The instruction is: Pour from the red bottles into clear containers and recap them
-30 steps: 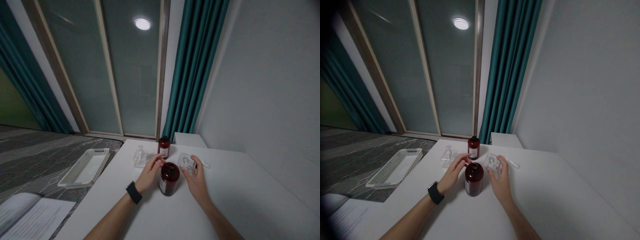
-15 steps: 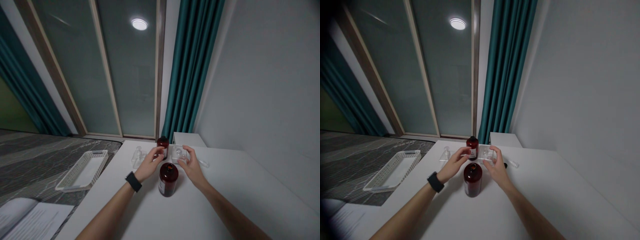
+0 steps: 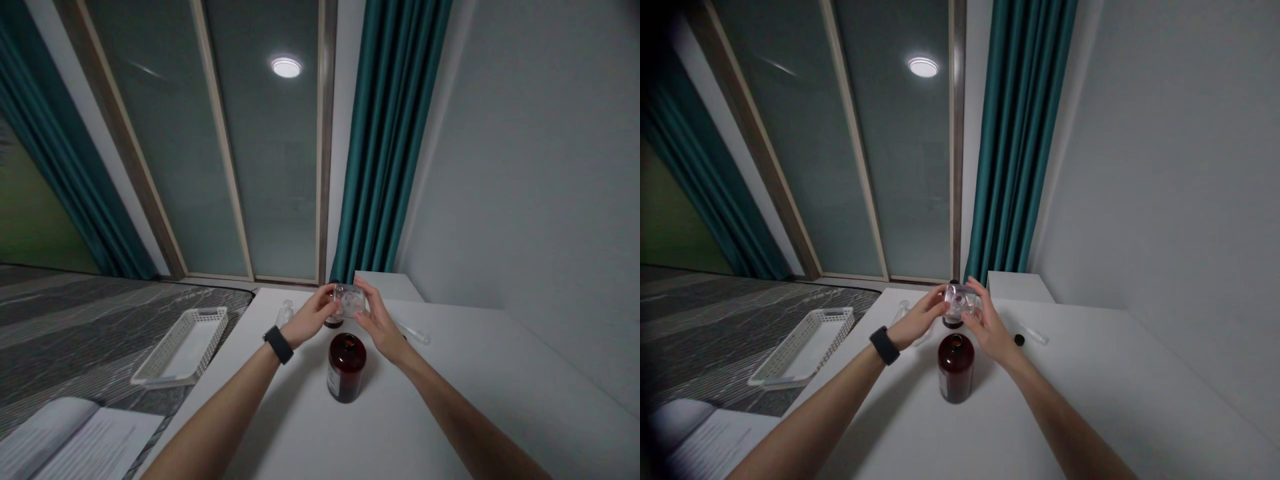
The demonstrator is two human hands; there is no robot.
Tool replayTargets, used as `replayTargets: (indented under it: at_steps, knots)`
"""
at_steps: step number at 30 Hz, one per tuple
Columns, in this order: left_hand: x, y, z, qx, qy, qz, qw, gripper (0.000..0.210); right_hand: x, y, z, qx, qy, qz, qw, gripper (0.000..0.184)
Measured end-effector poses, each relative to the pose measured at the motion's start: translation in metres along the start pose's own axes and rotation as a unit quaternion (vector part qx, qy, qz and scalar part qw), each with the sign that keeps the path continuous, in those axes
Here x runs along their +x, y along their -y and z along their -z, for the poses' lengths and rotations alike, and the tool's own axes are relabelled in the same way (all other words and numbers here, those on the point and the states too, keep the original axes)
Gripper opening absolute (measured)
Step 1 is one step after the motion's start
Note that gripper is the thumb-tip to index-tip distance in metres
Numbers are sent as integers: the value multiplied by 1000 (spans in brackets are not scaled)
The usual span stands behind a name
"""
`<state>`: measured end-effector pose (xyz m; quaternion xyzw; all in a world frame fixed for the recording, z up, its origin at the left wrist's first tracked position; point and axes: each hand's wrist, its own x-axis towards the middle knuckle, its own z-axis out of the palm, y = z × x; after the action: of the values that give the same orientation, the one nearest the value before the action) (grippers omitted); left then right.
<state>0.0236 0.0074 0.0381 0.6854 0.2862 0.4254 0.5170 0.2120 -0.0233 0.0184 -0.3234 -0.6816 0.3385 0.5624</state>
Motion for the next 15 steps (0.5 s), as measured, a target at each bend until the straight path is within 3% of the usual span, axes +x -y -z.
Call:
replayTargets:
  at_steps: [3, 6, 11, 15]
  knots:
    - [-7, 1, 1, -6, -4, -19, 1000, 59, -8, -5, -3, -21, -46, -15, 999, 63]
    - [-13, 3, -1, 12, -12, -44, 999, 60, -18, -12, -5, -50, -78, -12, 996, 56]
    - [-20, 11, -7, 21, -48, -87, 995, 62, -31, -15, -4, -82, -66, -9, 994, 48]
    - [-24, 15, -10, 40, -64, -110, 991, 48, -36, -12, -6, -66, -63, -8, 996, 51]
